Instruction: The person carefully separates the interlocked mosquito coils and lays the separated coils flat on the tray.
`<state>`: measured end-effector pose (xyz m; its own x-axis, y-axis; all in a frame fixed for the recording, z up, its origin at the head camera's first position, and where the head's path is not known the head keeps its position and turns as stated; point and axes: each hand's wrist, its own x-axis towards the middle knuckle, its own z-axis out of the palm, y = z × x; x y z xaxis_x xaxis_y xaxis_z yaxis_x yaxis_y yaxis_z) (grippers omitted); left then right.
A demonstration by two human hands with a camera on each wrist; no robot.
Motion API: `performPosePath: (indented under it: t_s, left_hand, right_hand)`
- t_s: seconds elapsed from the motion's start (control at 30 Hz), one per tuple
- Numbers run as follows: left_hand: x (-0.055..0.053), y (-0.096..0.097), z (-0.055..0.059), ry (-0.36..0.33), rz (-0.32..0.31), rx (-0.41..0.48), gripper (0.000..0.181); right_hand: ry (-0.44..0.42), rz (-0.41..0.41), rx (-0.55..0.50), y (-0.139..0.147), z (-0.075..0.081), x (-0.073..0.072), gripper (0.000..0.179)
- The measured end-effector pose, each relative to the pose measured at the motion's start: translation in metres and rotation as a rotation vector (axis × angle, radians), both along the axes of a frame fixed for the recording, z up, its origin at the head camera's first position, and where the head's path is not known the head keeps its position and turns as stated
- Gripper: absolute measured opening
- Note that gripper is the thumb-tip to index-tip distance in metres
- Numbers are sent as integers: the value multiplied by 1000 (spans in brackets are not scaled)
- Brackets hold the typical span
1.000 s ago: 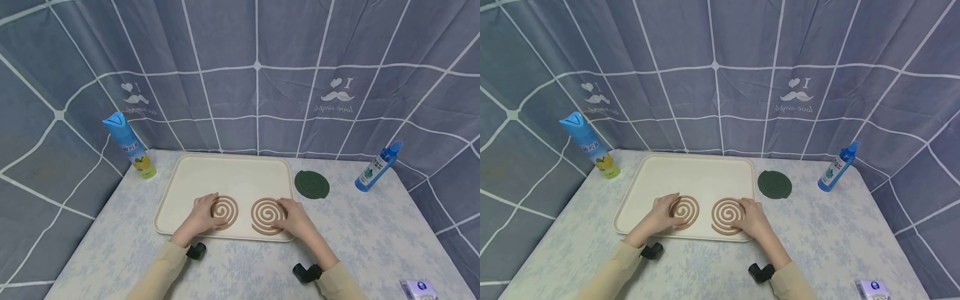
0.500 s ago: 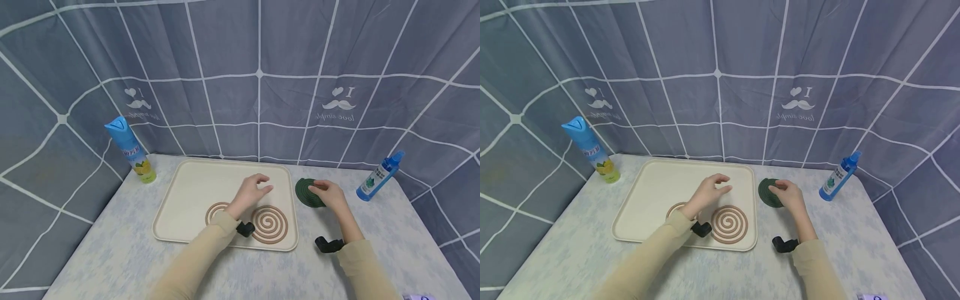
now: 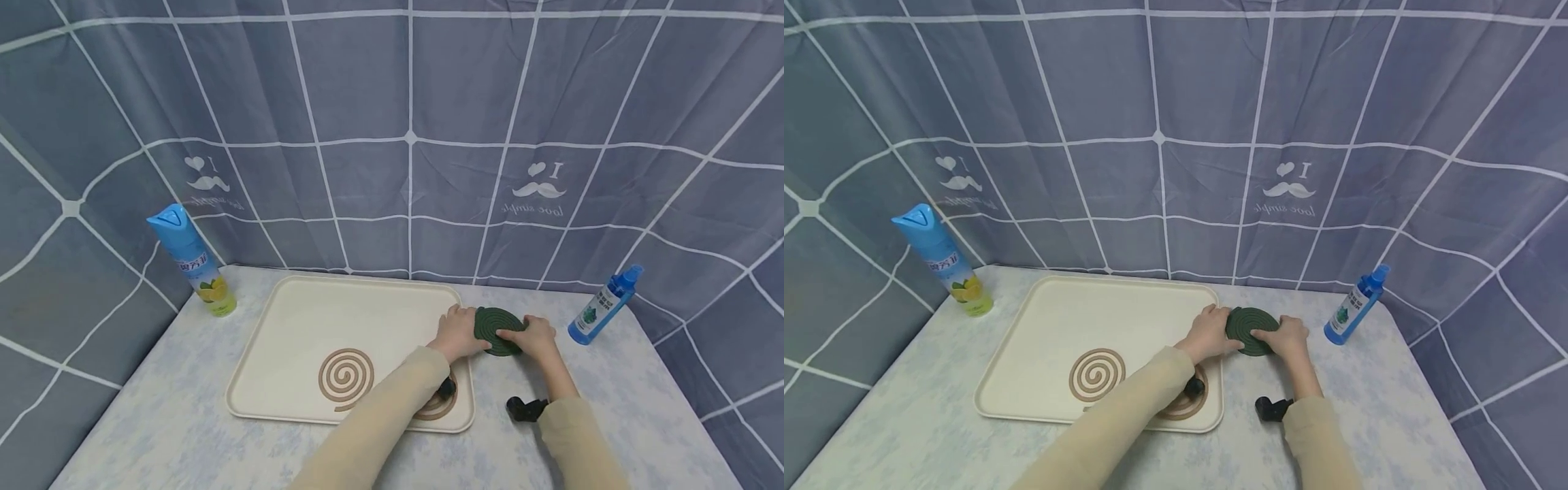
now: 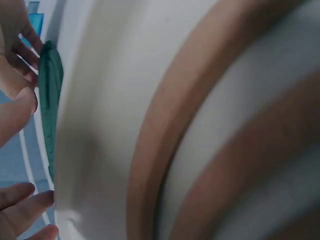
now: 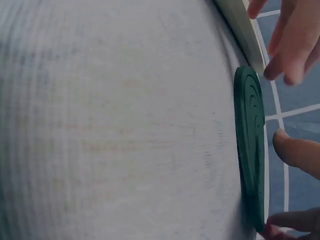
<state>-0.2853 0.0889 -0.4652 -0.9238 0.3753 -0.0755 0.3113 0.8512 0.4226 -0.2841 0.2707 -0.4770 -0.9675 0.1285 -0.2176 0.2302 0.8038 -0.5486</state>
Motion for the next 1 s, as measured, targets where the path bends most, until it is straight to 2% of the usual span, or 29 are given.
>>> performPosePath:
  t_s: [0.23,0.43,0.53,0.7,0.77,0.87,1.0]
  left_hand:
    - [-6,6,-10,13,-11,-119,89]
    - [-7,10,-15,68,18,-156,90]
    - [-7,10,-14,73,26,-152,91]
    - [-6,7,-9,50,37,-128,91]
    - [-6,6,-9,46,36,-120,90]
    - [-5,6,-9,45,26,-110,90]
    - [-7,4,-8,33,21,-7,88]
  right_hand:
    - [-1,19,88,-8,1,1,85]
    - [29,-24,25,-9,-4,4,82]
    - [48,-64,-80,-7,-6,5,82]
    - [54,-151,-361,-5,-12,2,81]
    - [60,-185,-443,-6,-14,2,81]
    - [66,-224,-523,-8,-14,3,80]
    - [66,-258,-561,-9,-11,7,82]
